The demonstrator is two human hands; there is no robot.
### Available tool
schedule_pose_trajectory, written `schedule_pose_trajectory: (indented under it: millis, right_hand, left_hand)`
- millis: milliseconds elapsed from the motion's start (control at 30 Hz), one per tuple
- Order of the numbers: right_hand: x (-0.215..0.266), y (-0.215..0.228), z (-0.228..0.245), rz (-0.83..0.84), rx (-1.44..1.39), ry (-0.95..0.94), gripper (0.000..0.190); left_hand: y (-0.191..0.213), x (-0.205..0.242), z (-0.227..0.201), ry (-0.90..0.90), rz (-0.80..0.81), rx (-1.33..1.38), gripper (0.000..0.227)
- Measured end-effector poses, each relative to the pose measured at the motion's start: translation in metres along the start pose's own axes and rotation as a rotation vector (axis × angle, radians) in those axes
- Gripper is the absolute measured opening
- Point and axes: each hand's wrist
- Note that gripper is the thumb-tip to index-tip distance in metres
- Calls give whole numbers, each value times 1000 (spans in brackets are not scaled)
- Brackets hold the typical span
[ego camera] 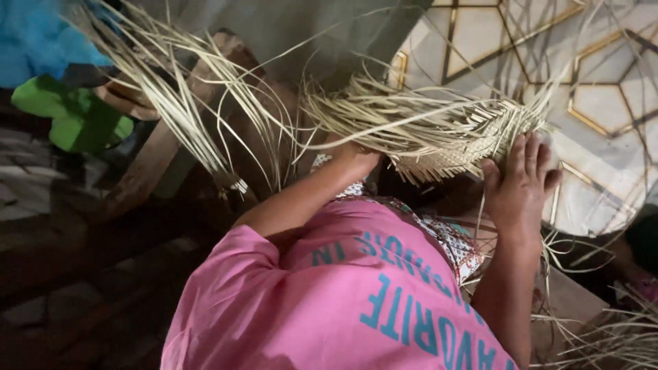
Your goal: Weaving dried plant fibers together on a wooden frame to create a mat or craft item.
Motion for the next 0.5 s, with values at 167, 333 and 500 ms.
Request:
schedule_pose_trajectory:
  millis: [167, 333, 500]
  right_hand:
    - [-2, -7, -1, -71, 37, 35, 70]
    - [-8, -8, -8, -18, 43, 63, 72]
    - [-7, -9, -38, 34, 91, 142, 73]
  left_hand:
    - [21, 1, -9, -40, 111, 13, 33]
    - [23, 16, -32, -26, 183, 43, 44]
    - [12, 85, -25, 25, 263, 88, 56]
Point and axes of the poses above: each hand's wrist, its own x-axis away from the middle knuckle, its own y-axis out of the back of the hand, z = x × y, and after that the axes turned 7 degrees about -z, right-handed
